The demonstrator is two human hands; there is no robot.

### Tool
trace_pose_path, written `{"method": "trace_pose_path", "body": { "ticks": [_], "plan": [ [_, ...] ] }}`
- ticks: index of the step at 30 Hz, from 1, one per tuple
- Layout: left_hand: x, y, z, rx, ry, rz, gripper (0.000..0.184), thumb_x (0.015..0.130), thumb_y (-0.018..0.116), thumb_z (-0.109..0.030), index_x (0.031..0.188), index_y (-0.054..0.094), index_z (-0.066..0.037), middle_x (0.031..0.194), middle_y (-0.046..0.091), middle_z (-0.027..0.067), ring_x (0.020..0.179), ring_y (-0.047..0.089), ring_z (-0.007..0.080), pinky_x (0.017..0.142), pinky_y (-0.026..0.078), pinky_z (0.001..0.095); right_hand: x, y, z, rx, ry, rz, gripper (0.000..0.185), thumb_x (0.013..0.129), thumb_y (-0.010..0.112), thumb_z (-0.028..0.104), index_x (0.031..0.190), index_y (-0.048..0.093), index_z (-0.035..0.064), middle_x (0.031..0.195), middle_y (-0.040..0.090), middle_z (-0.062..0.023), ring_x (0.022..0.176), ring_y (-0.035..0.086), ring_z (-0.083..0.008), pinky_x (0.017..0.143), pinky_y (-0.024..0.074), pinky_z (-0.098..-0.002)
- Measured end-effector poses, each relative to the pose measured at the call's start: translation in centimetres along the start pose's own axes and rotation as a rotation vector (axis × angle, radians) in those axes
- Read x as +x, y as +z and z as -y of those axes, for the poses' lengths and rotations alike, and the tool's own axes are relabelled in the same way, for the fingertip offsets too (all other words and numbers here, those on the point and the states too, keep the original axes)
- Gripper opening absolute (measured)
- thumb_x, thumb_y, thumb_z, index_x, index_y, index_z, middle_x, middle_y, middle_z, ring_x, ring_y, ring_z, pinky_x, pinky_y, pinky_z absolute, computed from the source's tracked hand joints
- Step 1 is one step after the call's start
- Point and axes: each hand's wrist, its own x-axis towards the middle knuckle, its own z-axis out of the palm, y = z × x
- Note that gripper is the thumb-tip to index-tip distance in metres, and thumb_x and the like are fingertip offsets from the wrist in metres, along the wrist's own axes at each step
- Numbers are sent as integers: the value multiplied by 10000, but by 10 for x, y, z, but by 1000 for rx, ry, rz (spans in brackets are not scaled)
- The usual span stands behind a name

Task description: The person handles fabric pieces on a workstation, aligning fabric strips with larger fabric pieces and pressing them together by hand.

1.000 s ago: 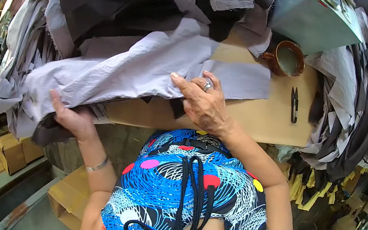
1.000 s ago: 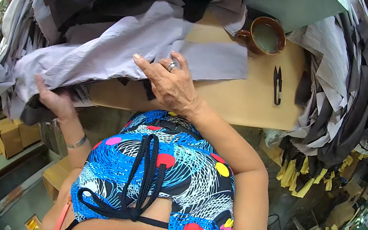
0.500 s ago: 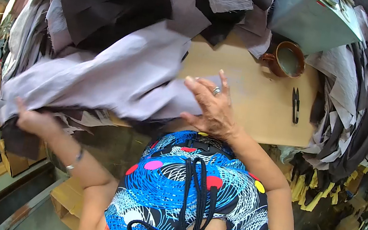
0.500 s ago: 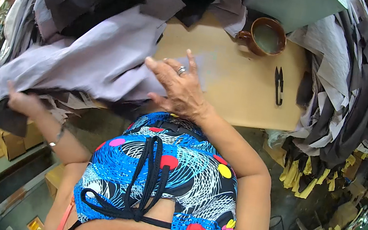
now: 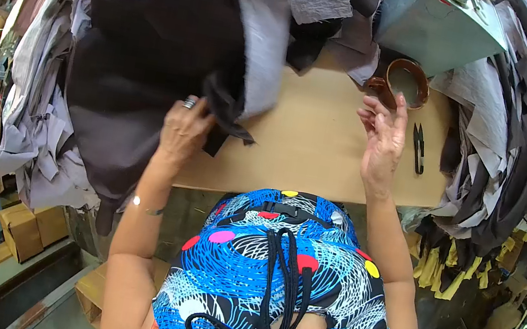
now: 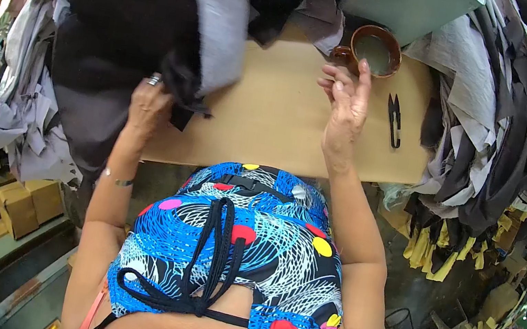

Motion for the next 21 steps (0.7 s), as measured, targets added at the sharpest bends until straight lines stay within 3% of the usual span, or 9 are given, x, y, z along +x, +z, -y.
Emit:
{"method": "trace_pose_path", "body": {
  "ticks": [1, 5, 8, 10, 15, 16, 19, 21],
  "plan": [
    [-2, 9, -8, -23, 23, 51, 129, 710, 574, -64, 835, 576, -97, 886, 518, 64, 755, 529, 213, 626, 425, 337, -4, -5, 0, 12, 11, -22, 543, 897, 423, 34, 1398, 217, 60, 1079, 575, -128, 965, 540, -165, 918, 413, -330],
    [-9, 22, -19, -65, -20, 53, 213, 716, 570, -65, 925, 572, -106, 955, 524, 49, 770, 529, 197, 627, 416, 326, -21, -7, 5, -405, -157, 87, 578, 839, 478, 8, 1378, 274, 52, 1111, 570, -127, 990, 551, -215, 924, 415, -356],
    [-15, 25, -17, -77, -28, 73, 245, 715, 570, -58, 956, 569, -102, 975, 529, 53, 786, 534, 198, 635, 421, 324, -17, 7, -4, -820, -472, 410, 615, 768, 506, -25, 1356, 343, 52, 1123, 571, -121, 1006, 553, -261, 934, 401, -375],
    [-17, 29, -16, -85, -17, 67, 265, 712, 572, -59, 975, 564, -99, 985, 530, 55, 795, 536, 202, 643, 428, 325, -5, 42, 0, -808, -642, 602, 631, 728, 526, -28, 1337, 388, 58, 1129, 571, -103, 1018, 547, -283, 966, 372, -380],
    [-18, 26, -13, -145, -61, 96, 348, 669, 644, -156, 1000, 554, -92, 1022, 530, 59, 846, 536, 228, 698, 445, 343, 17, 104, -21, -1281, -982, 807, 667, 754, 551, 44, 1381, 347, 149, 1003, 604, -55, 1019, 539, -219, 1039, 238, -523],
    [-19, 22, -10, -201, -87, 95, 387, 646, 666, -184, 1004, 554, -89, 1042, 528, 62, 862, 532, 238, 722, 440, 355, 24, 106, -26, -1385, -972, 851, 673, 770, 529, 53, 1397, 322, 184, 960, 604, -42, 1027, 534, -196, 1048, 167, -570],
    [-24, 14, -6, -309, -176, 78, 503, 586, 720, -249, 1030, 550, -85, 1110, 518, 66, 918, 521, 263, 795, 417, 388, 31, 95, -23, -1375, -1014, 799, 734, 721, 534, 3, 1400, 306, 164, 875, 554, -17, 1004, 529, -197, 1074, 148, -529],
    [-27, 15, -12, -294, -241, 62, 571, 557, 738, -266, 1064, 546, -88, 1166, 507, 63, 962, 516, 271, 842, 394, 406, 25, 83, -15, -1389, -1006, 804, 708, 727, 541, 29, 1390, 334, 169, 828, 532, -11, 888, 533, -184, 1038, 207, -477]
  ]
}}
